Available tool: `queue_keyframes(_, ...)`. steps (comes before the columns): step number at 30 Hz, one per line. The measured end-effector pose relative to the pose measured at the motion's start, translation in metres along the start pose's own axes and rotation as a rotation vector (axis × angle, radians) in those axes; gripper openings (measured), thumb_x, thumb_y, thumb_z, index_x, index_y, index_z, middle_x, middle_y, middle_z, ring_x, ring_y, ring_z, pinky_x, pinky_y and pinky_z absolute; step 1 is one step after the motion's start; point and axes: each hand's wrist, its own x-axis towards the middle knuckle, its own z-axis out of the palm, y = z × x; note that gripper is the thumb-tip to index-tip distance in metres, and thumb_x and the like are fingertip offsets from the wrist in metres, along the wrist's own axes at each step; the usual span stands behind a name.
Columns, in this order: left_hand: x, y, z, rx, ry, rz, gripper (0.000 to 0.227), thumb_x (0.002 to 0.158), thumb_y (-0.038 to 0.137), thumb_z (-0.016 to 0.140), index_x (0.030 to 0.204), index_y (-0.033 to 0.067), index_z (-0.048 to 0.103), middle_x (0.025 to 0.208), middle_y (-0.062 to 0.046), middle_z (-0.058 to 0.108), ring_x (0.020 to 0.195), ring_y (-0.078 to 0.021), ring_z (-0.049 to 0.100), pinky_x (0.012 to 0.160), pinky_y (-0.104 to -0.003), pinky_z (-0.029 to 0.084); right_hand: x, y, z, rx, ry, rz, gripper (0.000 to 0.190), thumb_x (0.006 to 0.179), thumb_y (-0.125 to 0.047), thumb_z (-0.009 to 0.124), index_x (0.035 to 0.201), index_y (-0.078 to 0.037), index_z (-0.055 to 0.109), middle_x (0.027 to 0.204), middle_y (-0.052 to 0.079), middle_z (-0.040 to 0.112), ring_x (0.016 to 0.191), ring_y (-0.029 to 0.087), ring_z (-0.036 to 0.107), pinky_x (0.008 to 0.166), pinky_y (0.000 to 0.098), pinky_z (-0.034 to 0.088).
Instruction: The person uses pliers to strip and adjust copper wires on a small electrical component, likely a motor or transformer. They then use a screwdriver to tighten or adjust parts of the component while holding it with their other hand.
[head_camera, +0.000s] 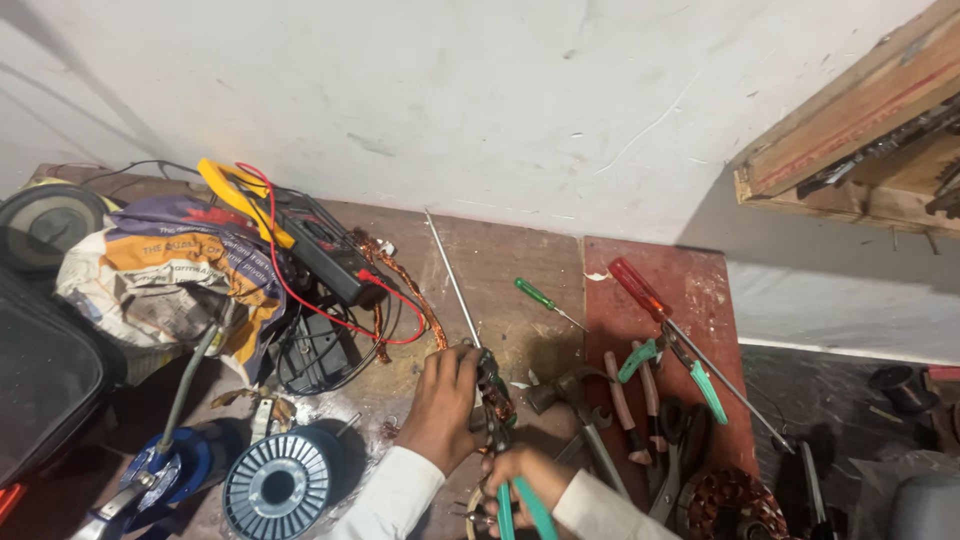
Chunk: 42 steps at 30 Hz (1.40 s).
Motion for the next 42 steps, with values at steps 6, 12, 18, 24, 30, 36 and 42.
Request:
queue_keyframes(6, -0.001, -0.004, 0.004, 0.013, 0.014, 0.017, 0.103, 0.05, 0.006, 0.091, 0.141, -0.0033, 0.042, 0.138, -0.021, 0.044, 0.131, -0.0423, 0.039, 0.111, -0.048, 0.037, -0.038, -0.063, 0.017, 0.056, -0.147, 0.268, 0.03, 0.085, -0.02, 0.056, 0.109, -0.003, 0.061, 0.103, 0.015, 0.066, 0.114, 0.039, 0.066, 0.106, 0.0695, 0.041)
queue_keyframes(12, 0.0, -0.008, 0.0, -0.017, -0.014, 0.072, 0.104, 0.049, 0.004, 0.091, 0.141, -0.0044, 0.041, 0.137, -0.022, 0.043, 0.132, -0.0435, 0.037, 0.111, -0.049, 0.035, -0.047, -0.111, 0.021, -0.045, -0.321, 0.452, 0.036, 0.091, -0.024, 0.054, 0.113, 0.004, 0.06, 0.115, 0.026, 0.066, 0.122, 0.048, 0.062, 0.115, 0.065, 0.038)
queue_keyframes(18, 0.001, -0.011, -0.001, 0.025, -0.082, 0.074, 0.101, 0.05, 0.0, 0.087, 0.14, -0.0045, 0.042, 0.137, -0.021, 0.043, 0.131, -0.0424, 0.039, 0.111, -0.048, 0.037, -0.018, -0.099, 0.014, -0.357, -0.088, 0.473, 0.018, 0.096, -0.017, 0.055, 0.105, -0.001, 0.058, 0.09, 0.014, 0.063, 0.09, 0.037, 0.068, 0.093, 0.0607, 0.053)
queue_keyframes(24, 0.003, -0.007, -0.005, 0.053, -0.107, 0.063, 0.102, 0.051, 0.001, 0.088, 0.141, -0.0053, 0.041, 0.136, -0.022, 0.043, 0.132, -0.0426, 0.039, 0.111, -0.049, 0.037, -0.011, -0.068, 0.015, -0.711, 0.147, 0.101, 0.018, 0.085, -0.012, 0.057, 0.094, 0.004, 0.057, 0.071, 0.011, 0.05, 0.056, 0.023, 0.055, 0.05, 0.0446, 0.05)
queue_keyframes(30, 0.004, -0.001, -0.008, 0.041, -0.11, 0.04, 0.103, 0.053, 0.006, 0.091, 0.14, -0.007, 0.039, 0.138, -0.022, 0.041, 0.131, -0.0429, 0.038, 0.11, -0.05, 0.037, -0.015, -0.039, 0.021, -0.633, 0.398, -0.009, 0.029, 0.08, -0.012, 0.062, 0.107, -0.004, 0.057, 0.076, 0.01, 0.054, 0.058, 0.02, 0.056, 0.052, 0.0362, 0.051)
queue_keyframes(36, 0.001, 0.0, -0.005, 0.027, -0.077, 0.023, 0.104, 0.052, 0.01, 0.092, 0.139, -0.0085, 0.039, 0.136, -0.023, 0.042, 0.131, -0.0432, 0.038, 0.111, -0.05, 0.036, -0.011, -0.052, 0.021, -0.502, 0.24, 0.097, 0.035, 0.078, -0.014, 0.064, 0.112, -0.004, 0.063, 0.088, 0.01, 0.058, 0.072, 0.02, 0.065, 0.058, 0.0441, 0.061)
queue_keyframes(42, -0.001, 0.002, 0.001, 0.161, 0.008, 0.016, 0.099, 0.054, 0.003, 0.087, 0.141, -0.007, 0.041, 0.138, -0.022, 0.043, 0.132, -0.0423, 0.04, 0.113, -0.048, 0.036, -0.024, -0.063, 0.017, -0.482, 0.201, 0.135, 0.04, 0.081, -0.019, 0.07, 0.115, -0.003, 0.056, 0.098, 0.007, 0.058, 0.087, 0.022, 0.067, 0.063, 0.0471, 0.061)
